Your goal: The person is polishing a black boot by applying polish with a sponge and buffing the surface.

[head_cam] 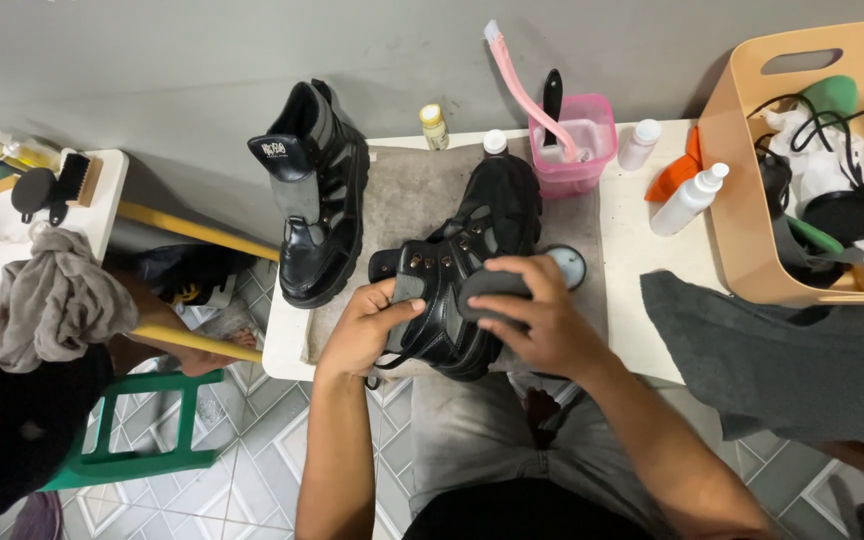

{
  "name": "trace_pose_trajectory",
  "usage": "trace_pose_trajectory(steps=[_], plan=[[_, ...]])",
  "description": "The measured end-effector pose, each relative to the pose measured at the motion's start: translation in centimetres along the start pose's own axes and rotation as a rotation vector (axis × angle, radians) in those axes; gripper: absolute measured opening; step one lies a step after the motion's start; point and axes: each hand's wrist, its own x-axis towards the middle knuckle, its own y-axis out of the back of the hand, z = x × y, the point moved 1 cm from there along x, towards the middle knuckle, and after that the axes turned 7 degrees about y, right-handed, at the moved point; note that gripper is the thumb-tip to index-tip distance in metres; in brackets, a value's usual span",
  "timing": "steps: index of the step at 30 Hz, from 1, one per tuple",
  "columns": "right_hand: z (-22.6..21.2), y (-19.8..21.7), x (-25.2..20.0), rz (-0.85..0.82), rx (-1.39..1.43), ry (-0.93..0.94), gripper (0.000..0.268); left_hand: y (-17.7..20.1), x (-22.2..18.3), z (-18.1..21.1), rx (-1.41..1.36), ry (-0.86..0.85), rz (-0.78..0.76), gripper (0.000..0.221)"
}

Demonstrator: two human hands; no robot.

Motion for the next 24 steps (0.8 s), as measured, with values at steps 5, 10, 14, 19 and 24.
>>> trace_pose_trajectory(steps=[5,10,14,19,24], plan=[[0.5,2.6,0.9,0.145,-0.243,-0.049,0.026,0.9,0.3,-1.1,0.008,0.018,0.009,0.013],[1.1,5.5,-0.2,0.217,-0.303,-0.171,0.024,2.5,1.1,-3.1,-0.042,0.030,0.069,0.015],[2.7,4.7,-4.1,0.185,-0.398,-0.158,0.026,2.5,0.9,-3.0,-0.061,0.065,0.080,0.013],[2.1,3.7,-5.8,-0.008,-0.565,-0.214,0.023,1.8,0.5,-1.8,-0.014,0.051,0.079,0.010],[2.5,3.6,-6.5,-0.067,-0.627,-0.231,0.026,1.6,0.2,-1.8,-0.017,0.035,0.103,0.012]])
